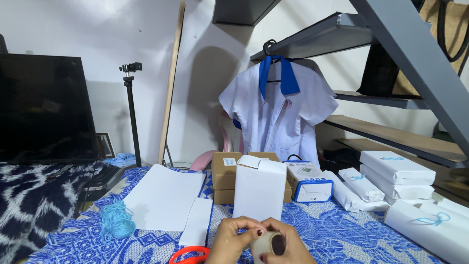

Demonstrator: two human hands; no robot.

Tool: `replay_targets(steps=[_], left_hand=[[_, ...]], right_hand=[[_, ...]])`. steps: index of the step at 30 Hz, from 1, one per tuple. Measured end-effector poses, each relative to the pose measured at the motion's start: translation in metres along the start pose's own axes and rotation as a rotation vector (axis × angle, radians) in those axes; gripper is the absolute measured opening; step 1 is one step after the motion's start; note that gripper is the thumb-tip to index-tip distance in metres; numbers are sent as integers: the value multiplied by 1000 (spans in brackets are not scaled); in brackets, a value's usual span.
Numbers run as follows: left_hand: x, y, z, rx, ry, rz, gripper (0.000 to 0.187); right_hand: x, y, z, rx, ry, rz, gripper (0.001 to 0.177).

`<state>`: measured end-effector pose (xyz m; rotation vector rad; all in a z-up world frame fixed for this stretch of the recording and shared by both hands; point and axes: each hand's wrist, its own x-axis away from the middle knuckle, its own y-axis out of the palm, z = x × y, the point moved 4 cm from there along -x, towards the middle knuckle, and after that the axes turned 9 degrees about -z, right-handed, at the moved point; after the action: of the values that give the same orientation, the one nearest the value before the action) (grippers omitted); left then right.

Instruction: The person wraps a small white box with white paper, folds the edges, and secures them with clear tape. They use scissors to cut the tape and repeat the process to fully enclose the box.

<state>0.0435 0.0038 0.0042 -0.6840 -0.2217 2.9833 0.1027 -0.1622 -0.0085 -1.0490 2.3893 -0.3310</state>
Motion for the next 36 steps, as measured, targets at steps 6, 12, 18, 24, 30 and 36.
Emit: replay_targets(steps=[6,12,18,24,30,36], left_hand=[[-4,5,-21,179,95,105,16],[-4,-7,-20,131,-19,181,13],[14,2,32,-169,276,150,11],[22,1,73,-459,372,101,11],[14,-24,65,-645,88,311,70],[41,-64,21,-1361,-907,-555,59]], right_hand=[[-11,-6,53,-142,130,93,58],[-15,-4,54,-253,258,211,57],[-5,-5,-4,-124,-104,295,38],[-6,-4,-27,-40,-108,161,45],[-2,-10,-13,-88,67,231,13],[8,-34,5,-71,-99,299,8]])
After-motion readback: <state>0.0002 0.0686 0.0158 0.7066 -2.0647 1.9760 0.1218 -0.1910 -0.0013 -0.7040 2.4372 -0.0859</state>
